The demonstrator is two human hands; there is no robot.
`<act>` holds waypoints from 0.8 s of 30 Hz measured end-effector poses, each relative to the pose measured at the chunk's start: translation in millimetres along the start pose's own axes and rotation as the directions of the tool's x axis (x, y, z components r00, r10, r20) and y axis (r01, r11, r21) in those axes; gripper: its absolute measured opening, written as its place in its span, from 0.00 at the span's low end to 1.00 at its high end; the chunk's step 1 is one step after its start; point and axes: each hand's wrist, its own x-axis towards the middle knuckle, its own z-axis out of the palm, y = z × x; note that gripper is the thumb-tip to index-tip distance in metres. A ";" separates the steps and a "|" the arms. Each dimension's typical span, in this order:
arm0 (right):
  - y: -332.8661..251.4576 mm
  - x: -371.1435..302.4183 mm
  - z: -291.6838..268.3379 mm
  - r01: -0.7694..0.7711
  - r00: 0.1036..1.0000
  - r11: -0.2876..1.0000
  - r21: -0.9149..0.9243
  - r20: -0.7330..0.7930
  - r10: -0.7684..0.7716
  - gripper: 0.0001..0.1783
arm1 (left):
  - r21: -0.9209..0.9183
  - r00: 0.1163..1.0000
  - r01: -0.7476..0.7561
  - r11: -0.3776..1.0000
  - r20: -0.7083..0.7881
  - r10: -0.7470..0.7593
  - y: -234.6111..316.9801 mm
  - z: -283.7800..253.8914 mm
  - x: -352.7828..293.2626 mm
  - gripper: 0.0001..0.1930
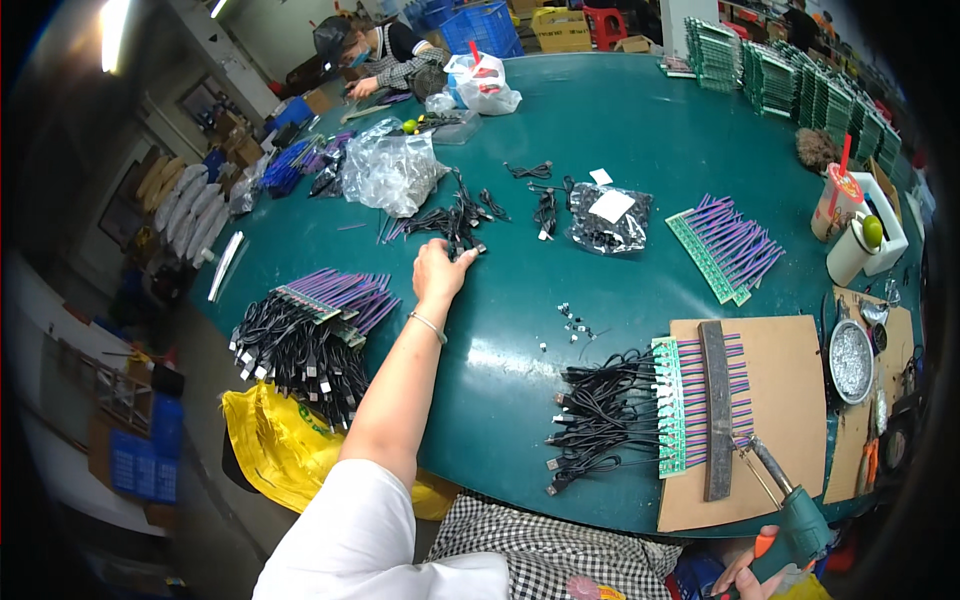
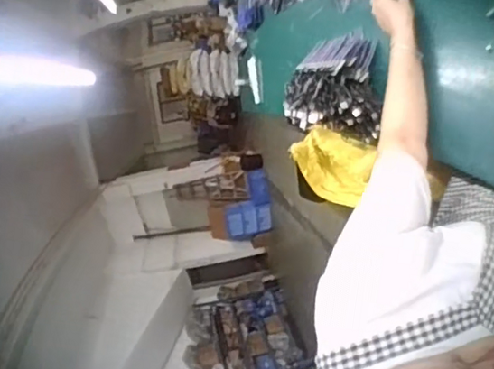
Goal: The person assembles circuit boards by positioning electronic components and wires onto the boards and soldering them using a handheld soldering tool.
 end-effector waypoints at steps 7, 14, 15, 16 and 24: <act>5.9 5.0 -7.9 0.000 0.999 0.999 -0.032 -0.037 -0.001 0.28 | -0.150 0.986 0.037 0.988 0.165 -0.012 -18.4 -42.1 -4.3 0.13; 6.9 12.7 10.6 0.030 0.998 0.997 -0.065 -0.048 -0.033 0.29 | -0.695 0.874 0.428 0.578 0.482 -0.068 -21.2 -82.6 -49.7 0.14; 6.8 13.1 11.9 0.026 0.999 0.998 -0.063 -0.039 -0.028 0.29 | -0.589 0.887 0.335 0.735 0.460 -0.035 -26.8 -81.8 -53.9 0.13; 6.4 12.8 12.7 0.030 0.999 0.998 -0.061 -0.027 -0.032 0.29 | -0.404 0.898 0.179 0.897 0.439 0.018 -31.2 -83.5 -58.3 0.13; 7.7 7.0 16.7 0.105 0.995 0.992 -0.064 0.002 -0.105 0.31 | -0.287 0.940 -0.294 0.912 0.084 0.330 18.3 -64.9 -52.3 0.07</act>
